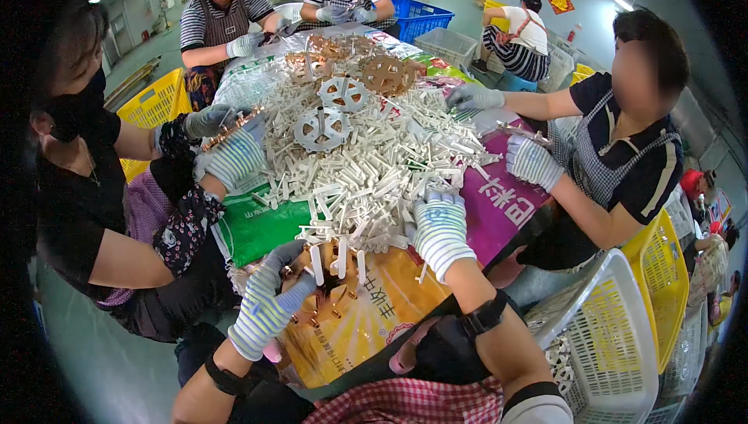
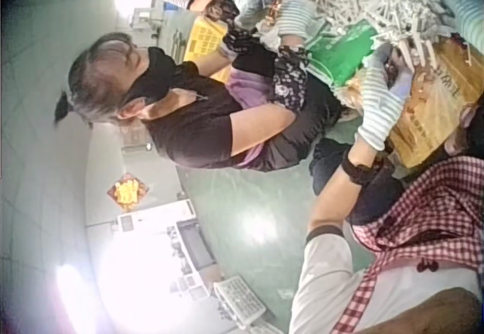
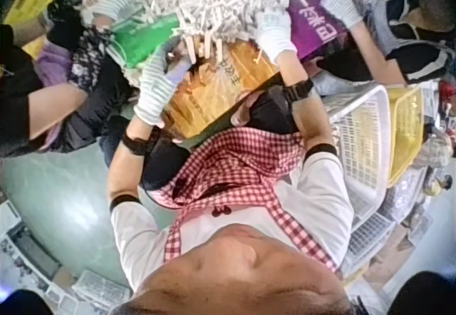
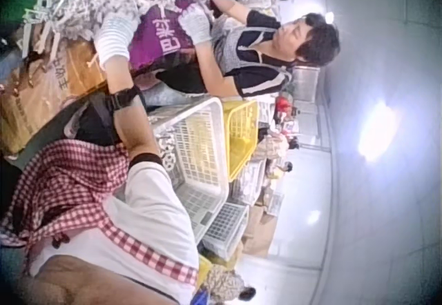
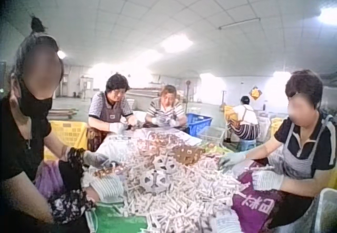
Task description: The person sits at a table in a factory setting, wearing gloves and a face mask. They repeatedly pick up small white plastic rods and insert them into holes on a circular plastic base. The person works alongside several other women performing the same assembly task. Finished units are placed into a white basket.
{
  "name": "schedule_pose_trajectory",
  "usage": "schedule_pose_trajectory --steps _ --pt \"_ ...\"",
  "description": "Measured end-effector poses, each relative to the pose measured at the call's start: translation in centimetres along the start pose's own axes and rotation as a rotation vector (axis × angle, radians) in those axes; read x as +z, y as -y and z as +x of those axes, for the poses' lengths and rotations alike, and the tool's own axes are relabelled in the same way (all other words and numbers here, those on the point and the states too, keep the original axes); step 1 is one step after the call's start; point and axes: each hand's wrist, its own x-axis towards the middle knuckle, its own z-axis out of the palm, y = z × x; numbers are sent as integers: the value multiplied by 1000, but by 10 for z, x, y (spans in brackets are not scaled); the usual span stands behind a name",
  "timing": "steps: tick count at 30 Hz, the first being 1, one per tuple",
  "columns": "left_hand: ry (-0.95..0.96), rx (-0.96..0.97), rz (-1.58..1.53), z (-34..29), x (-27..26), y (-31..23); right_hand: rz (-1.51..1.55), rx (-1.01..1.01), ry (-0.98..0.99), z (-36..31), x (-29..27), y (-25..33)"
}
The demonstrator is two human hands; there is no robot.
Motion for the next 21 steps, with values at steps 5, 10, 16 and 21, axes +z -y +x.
schedule_pose_trajectory --steps 5,10,16,21 --pt "54 46 15 -3 -7 7 26 -25 -43 4 0 5" --pt "38 75 54 -4 -12 18 279 -6 -260 7 -11 8" --pt "7 -104 -144 -1 -2 1 664 -354 -586 -8 -60 53" --pt "-14 -85 -209 -2 5 4 784 -523 -595 -18 -79 78"
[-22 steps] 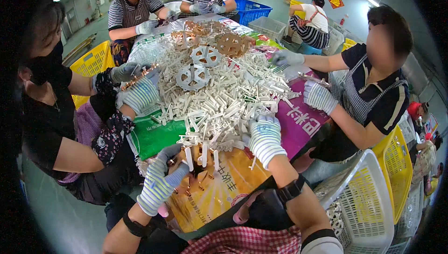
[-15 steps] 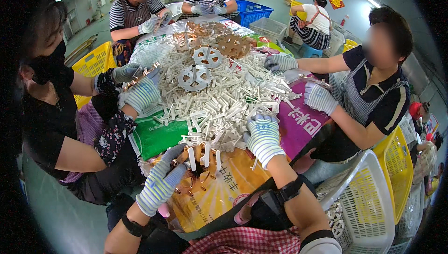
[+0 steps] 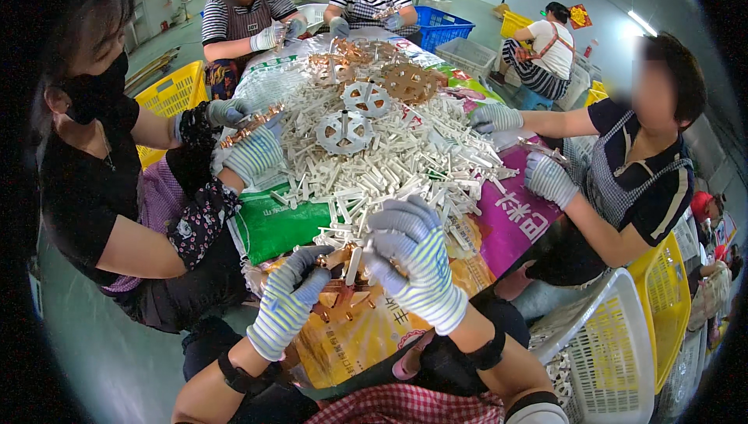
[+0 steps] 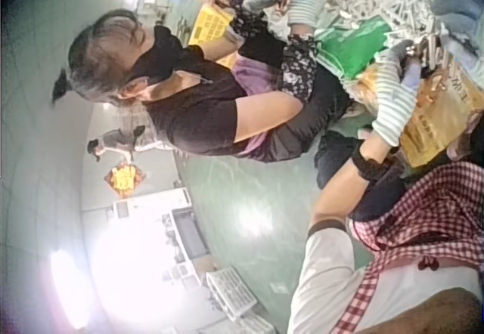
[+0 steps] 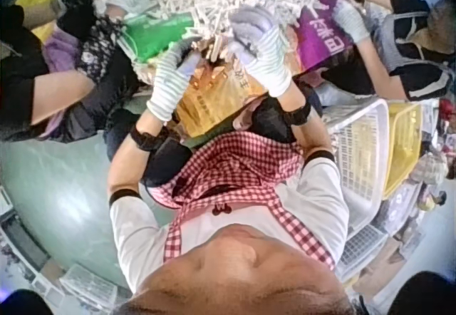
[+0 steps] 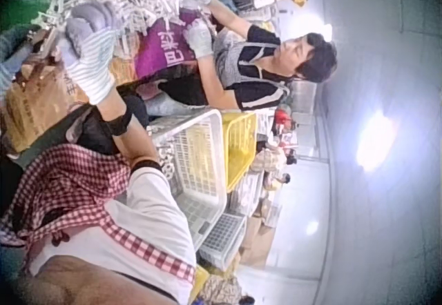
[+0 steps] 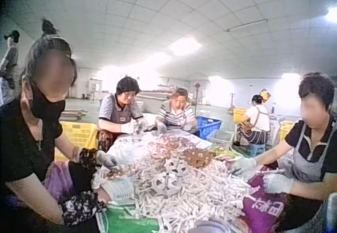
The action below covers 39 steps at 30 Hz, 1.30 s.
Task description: The person sits at a table in a factory setting, wearing gloves and a face mask. They repeatedly pick up small white plastic rods and insert them into holes on a circular plastic base. The person works alongside several other women performing the same assembly task. Finished units are placed into a white basket.
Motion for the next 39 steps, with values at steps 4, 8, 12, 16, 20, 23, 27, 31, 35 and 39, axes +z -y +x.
schedule_pose_trajectory --steps 4,8,12,16,20,23,27,31,35,39 --pt "36 72 50 -1 5 -4 206 93 209 -7 7 28" --pt "59 130 14 -5 8 1 89 163 236 -18 18 29" --pt "85 176 136 -4 5 4 62 185 263 -20 17 21" --pt "98 165 109 -7 4 -2 74 178 320 -18 15 22" --pt "78 260 293 -4 4 -4 146 225 312 -18 15 18" --pt "100 184 246 -8 6 -15 168 265 298 -23 16 19" --pt "40 226 187 -9 3 3 158 196 332 -14 14 23" --pt "-2 120 42 -8 11 -3 123 135 347 -14 14 23" --pt "-32 95 -14 -9 14 -10 104 116 333 -17 19 27" --pt "-43 73 -6 -7 11 -2 124 85 315 -13 15 30"
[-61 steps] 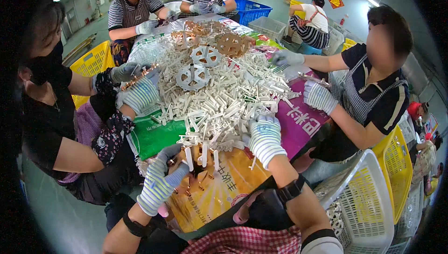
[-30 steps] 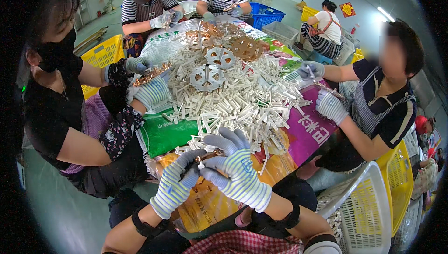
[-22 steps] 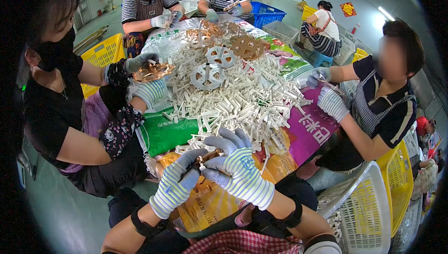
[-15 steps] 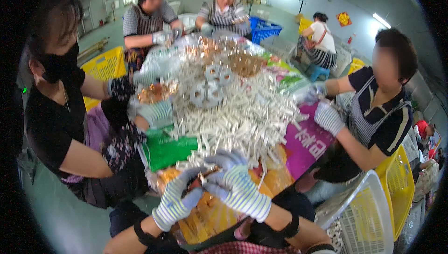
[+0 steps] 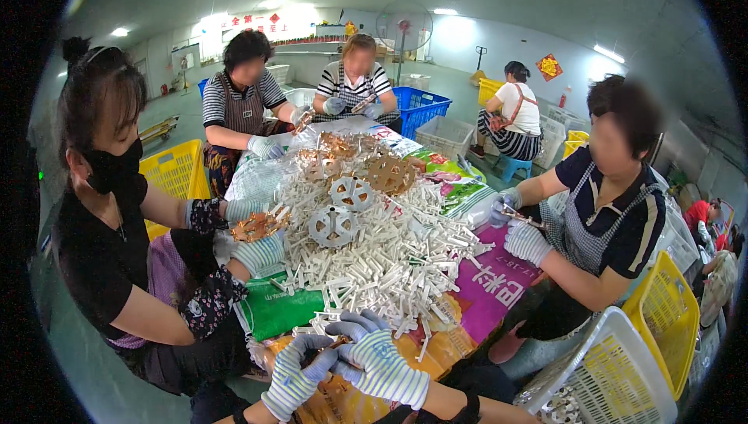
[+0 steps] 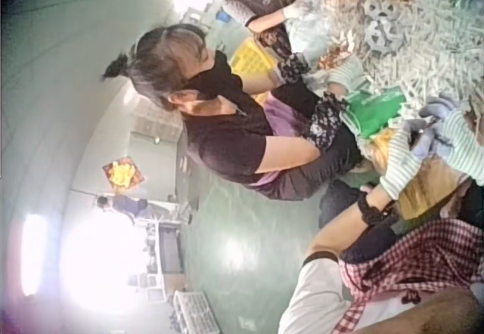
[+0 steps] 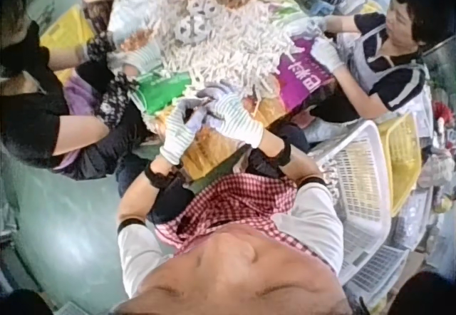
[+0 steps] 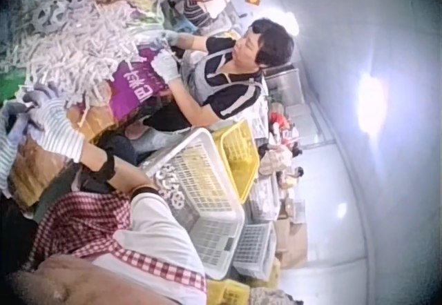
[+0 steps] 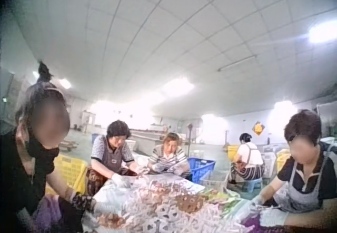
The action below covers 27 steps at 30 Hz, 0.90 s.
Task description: The person sits at a table in a factory setting, wearing gloves and a face mask. They repeatedly pick up small white plastic rods and insert them into holes on a circular plastic base. The person works alongside several other women performing the same assembly task. Finished units are placed into a white basket.
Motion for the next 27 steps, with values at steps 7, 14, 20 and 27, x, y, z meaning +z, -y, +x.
schedule_pose_trajectory --steps 7,14,20,27 --pt "-11 60 149 5 -10 -6 335 180 -168 2 -16 -1" --pt "11 285 340 13 -11 3 697 468 -16 -14 0 -13" --pt "101 -72 -19 18 -14 11 1185 808 -520 -6 -19 -22" --pt "116 -112 -4 15 -15 18 1531 859 -485 -6 -13 -26"
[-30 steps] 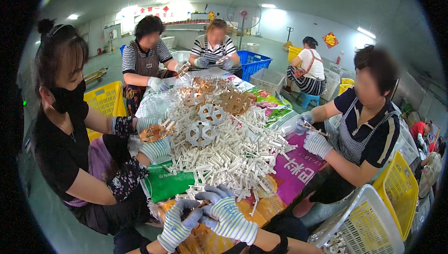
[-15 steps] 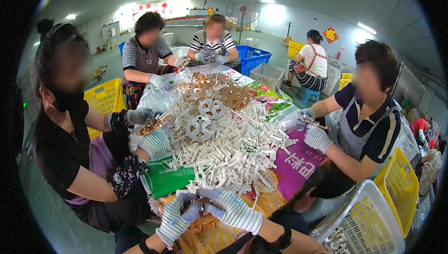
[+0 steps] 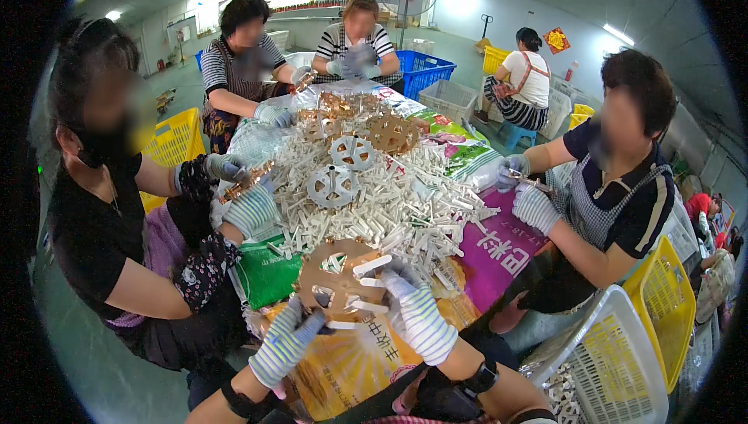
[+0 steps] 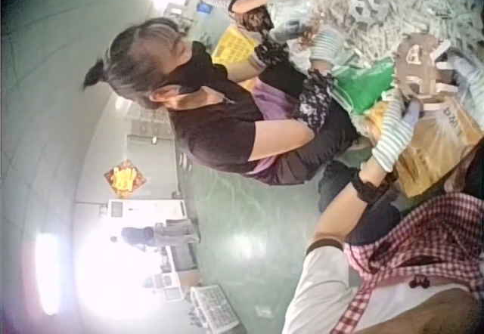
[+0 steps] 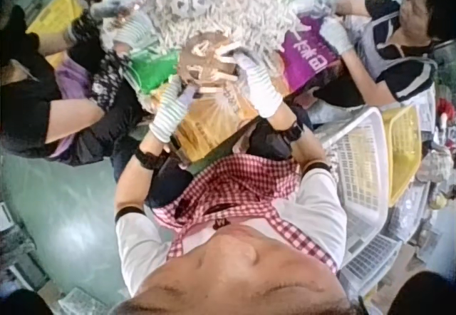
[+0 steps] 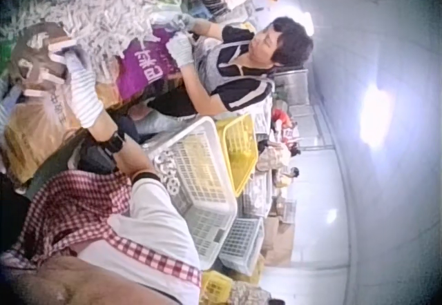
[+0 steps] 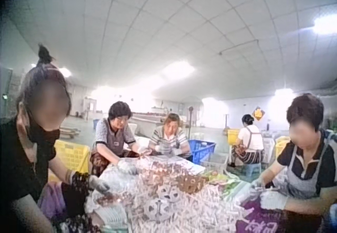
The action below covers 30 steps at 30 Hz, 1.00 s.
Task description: The person sits at a table in a factory setting, wearing gloves and a face mask. They repeatedly pick up small white plastic rods and insert them into holes on a circular plastic base. The person works alongside several other women performing the same assembly task. Finished units are placed into a white basket.
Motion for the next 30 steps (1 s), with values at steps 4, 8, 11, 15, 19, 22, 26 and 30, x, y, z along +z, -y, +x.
schedule_pose_trajectory --steps 4,8,11,15,19,22,26,30 --pt "-140 106 -104 2 -2 -17 -589 -305 89 -1 -9 1" --pt "-109 71 16 -3 -14 -14 -706 -242 171 -5 -13 4" --pt "-100 124 1 -5 -12 -13 -712 -241 131 -7 -8 4" --pt "-141 131 7 -12 -5 -31 -611 -270 124 -8 -6 -4" --pt "-224 76 -343 -6 -9 -34 -915 -215 159 -5 -11 3" --pt "-377 175 -224 -3 -23 -51 -669 -346 105 13 -30 8" --pt "-241 117 -59 -3 -35 -50 -1672 -760 104 37 -49 28" --pt "-96 -31 123 -2 -24 -39 -2003 -684 298 32 -35 19"
